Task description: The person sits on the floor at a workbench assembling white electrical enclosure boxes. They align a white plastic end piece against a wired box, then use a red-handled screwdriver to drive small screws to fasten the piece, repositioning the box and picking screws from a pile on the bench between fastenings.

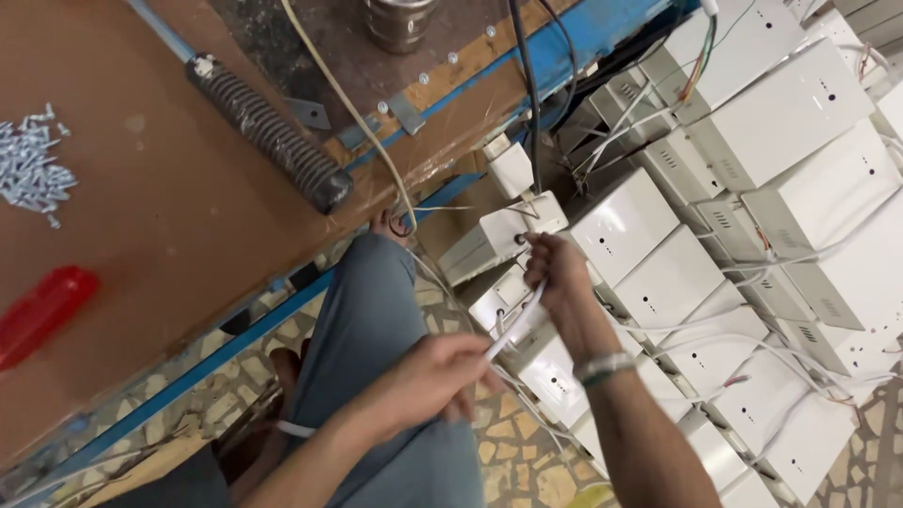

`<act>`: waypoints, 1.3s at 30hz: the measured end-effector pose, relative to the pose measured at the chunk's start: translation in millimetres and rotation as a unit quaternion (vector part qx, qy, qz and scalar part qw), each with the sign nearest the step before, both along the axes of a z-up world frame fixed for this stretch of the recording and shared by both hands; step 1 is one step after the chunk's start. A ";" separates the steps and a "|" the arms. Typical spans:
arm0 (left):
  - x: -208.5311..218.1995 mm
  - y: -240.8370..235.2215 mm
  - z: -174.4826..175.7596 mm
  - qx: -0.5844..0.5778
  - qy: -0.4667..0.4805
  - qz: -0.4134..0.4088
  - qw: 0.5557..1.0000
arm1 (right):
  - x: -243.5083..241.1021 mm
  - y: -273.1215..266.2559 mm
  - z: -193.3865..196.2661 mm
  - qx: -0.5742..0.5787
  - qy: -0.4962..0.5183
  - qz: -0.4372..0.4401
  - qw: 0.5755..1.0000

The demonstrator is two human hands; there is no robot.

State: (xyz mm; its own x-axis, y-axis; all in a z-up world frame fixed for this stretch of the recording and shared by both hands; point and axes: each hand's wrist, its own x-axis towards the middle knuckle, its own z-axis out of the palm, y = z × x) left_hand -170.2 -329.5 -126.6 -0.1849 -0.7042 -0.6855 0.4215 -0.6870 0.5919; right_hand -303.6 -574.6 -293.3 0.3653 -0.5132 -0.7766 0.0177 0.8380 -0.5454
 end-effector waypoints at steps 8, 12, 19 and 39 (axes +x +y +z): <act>5.9 44.2 -1.2 0.061 0.015 -0.037 0.997 | -4.0 -131.0 -107.6 -0.024 0.106 0.007 0.994; -7.2 52.9 -31.0 0.020 0.073 -0.029 0.997 | -11.0 -169.4 -110.1 -0.121 0.241 0.053 0.962; -16.9 50.0 -46.6 0.017 0.048 -0.039 0.998 | -7.5 -205.5 -54.2 -0.275 0.453 0.211 0.821; -1.0 63.3 -49.6 0.042 0.198 0.112 0.973 | -94.9 -288.3 -97.2 -0.072 0.194 -0.256 0.944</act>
State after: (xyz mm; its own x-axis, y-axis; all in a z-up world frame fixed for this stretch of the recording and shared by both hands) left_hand -171.2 -266.2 -176.2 -0.2942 -0.7015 -0.6491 0.7495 -0.5907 0.2987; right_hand -398.5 -862.9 -390.6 -0.2563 -0.6555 -0.7104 0.1756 0.6911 -0.7011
